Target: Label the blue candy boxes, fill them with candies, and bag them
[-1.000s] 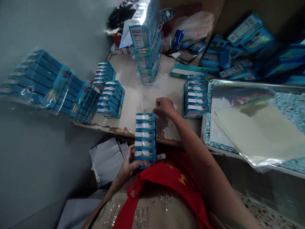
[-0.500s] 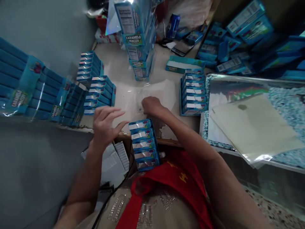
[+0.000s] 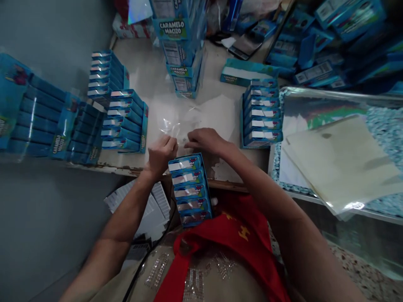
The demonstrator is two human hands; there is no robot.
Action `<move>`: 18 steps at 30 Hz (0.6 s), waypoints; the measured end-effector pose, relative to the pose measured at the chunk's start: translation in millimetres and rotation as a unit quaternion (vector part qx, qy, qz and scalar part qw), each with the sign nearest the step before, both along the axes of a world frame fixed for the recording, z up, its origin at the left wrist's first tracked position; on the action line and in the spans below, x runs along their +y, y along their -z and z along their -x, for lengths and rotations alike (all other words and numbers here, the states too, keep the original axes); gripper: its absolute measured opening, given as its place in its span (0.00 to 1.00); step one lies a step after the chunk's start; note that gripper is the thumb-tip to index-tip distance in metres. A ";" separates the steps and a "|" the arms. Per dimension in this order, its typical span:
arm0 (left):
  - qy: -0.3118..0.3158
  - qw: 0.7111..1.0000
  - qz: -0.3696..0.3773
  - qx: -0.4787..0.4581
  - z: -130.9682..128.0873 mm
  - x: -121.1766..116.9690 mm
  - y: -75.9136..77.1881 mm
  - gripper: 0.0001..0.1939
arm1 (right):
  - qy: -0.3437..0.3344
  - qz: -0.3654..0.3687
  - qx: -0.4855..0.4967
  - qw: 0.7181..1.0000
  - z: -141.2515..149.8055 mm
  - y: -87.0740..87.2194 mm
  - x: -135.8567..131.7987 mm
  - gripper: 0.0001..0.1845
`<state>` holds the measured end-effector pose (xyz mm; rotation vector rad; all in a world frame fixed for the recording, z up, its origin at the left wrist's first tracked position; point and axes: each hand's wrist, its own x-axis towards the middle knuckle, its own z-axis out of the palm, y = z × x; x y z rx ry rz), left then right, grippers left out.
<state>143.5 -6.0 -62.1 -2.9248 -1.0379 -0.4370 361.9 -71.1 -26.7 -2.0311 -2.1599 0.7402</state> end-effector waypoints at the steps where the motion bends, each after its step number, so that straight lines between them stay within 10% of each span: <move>1: -0.007 1.000 -0.002 -0.004 2.2 -1.9 2.1 0.15 | 0.007 0.001 -0.012 1.000 -2.5 -1.6 -6.1 0.08; 12: -0.041 0.994 0.099 -0.018 21.8 -46.0 -49.0 0.09 | 0.092 0.096 -0.024 0.991 3.7 -54.0 -43.0 0.12; 18: -0.097 0.990 0.070 -0.071 35.5 -68.2 -80.8 0.06 | 0.125 0.013 -0.021 0.992 21.0 -93.3 -63.3 0.13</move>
